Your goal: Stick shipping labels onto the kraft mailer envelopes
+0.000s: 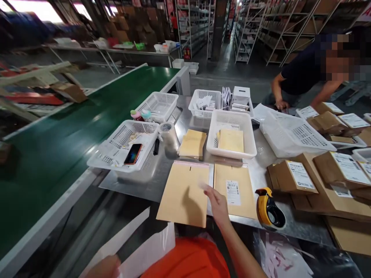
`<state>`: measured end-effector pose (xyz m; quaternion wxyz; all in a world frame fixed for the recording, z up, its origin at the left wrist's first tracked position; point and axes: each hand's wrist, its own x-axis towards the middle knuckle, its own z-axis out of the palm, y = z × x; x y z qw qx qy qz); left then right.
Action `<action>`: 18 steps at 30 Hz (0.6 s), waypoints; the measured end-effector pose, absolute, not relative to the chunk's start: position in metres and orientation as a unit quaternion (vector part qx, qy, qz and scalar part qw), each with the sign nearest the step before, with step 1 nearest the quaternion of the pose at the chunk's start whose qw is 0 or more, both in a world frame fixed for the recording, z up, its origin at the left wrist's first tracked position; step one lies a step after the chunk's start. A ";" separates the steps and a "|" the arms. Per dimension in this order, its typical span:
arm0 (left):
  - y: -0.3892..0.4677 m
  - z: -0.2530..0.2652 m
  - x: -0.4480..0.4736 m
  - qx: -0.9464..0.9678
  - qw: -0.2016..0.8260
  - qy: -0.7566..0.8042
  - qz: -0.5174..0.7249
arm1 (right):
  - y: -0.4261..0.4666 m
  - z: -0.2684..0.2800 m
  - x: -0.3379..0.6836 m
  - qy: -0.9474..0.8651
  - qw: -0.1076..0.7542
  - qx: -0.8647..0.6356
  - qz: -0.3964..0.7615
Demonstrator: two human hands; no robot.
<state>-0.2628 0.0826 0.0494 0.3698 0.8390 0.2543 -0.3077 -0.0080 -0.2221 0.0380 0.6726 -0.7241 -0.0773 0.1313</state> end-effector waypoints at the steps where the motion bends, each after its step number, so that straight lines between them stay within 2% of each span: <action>1: 0.081 0.048 -0.259 0.844 0.357 0.249 -0.314 | -0.215 0.026 -0.015 -0.159 0.627 -0.759 0.069; 3: 0.070 0.044 -0.241 0.876 0.292 0.202 -0.327 | -0.195 -0.003 -0.031 -0.314 0.490 -0.811 -0.061; 5: 0.053 0.038 -0.214 0.919 0.167 0.096 -0.342 | -0.174 -0.038 -0.046 -0.375 0.345 -0.840 -0.184; 6: 0.045 0.034 -0.199 0.923 0.111 0.035 -0.366 | -0.165 -0.055 -0.053 -0.383 0.323 -0.844 -0.194; 8: 0.031 0.025 -0.171 0.928 0.092 -0.028 -0.360 | -0.155 -0.083 -0.064 -0.386 0.294 -0.851 -0.202; 12: 0.022 0.006 -0.137 0.924 0.081 -0.072 -0.365 | -0.161 -0.111 -0.080 -0.403 0.219 -0.879 -0.129; 15: 0.028 -0.003 -0.131 0.918 0.078 -0.087 -0.379 | -0.160 -0.108 -0.075 -0.428 0.158 -0.890 -0.013; 18: 0.033 -0.006 -0.131 0.912 0.079 -0.099 -0.390 | -0.138 -0.096 -0.040 -0.449 0.134 -0.881 0.062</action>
